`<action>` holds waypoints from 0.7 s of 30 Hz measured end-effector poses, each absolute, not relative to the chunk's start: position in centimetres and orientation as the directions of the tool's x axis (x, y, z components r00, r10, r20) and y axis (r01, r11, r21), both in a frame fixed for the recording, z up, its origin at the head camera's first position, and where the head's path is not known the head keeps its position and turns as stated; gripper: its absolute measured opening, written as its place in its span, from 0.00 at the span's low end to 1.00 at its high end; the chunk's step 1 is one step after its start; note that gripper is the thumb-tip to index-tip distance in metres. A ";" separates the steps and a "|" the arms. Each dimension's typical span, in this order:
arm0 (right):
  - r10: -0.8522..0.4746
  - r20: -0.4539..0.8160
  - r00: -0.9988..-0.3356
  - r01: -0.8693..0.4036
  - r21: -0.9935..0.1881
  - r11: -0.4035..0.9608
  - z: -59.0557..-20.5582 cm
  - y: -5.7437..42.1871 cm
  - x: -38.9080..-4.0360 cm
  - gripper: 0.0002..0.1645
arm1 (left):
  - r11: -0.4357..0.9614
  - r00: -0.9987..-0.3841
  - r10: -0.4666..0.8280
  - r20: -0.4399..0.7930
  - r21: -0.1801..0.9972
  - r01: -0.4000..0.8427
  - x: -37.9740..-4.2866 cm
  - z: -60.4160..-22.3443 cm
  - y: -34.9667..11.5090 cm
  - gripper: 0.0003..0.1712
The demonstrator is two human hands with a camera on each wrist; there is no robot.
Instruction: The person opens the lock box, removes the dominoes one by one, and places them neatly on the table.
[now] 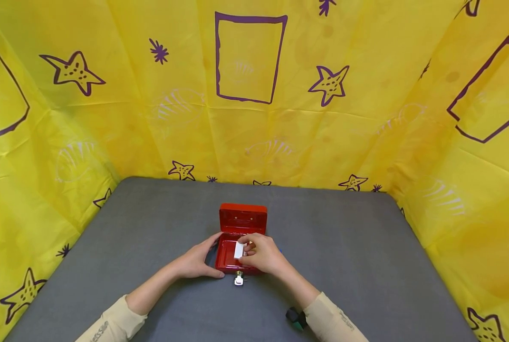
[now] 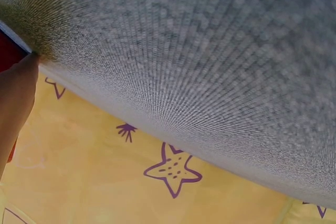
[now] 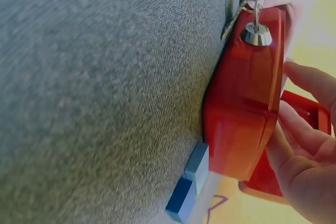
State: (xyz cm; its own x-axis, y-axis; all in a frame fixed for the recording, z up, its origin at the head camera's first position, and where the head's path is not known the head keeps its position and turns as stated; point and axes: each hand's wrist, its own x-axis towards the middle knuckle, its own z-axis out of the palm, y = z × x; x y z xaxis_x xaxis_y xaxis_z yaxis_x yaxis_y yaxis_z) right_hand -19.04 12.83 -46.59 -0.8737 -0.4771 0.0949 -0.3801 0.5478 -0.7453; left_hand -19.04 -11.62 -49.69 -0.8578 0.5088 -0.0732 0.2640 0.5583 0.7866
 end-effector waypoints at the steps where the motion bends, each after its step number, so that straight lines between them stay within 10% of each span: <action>1: -0.475 0.094 -0.875 -0.376 -0.749 0.545 -46.6 13.0 -19.0 0.22 | 0.559 -0.858 0.508 -0.075 0.787 0.262 -19.0 -49.7 -11.6 0.60; 21: -0.409 0.068 -0.910 -0.308 -0.773 0.555 -46.0 15.7 -18.4 0.22 | 0.564 -0.865 0.492 -0.097 0.792 0.232 -18.9 -49.5 -11.6 0.60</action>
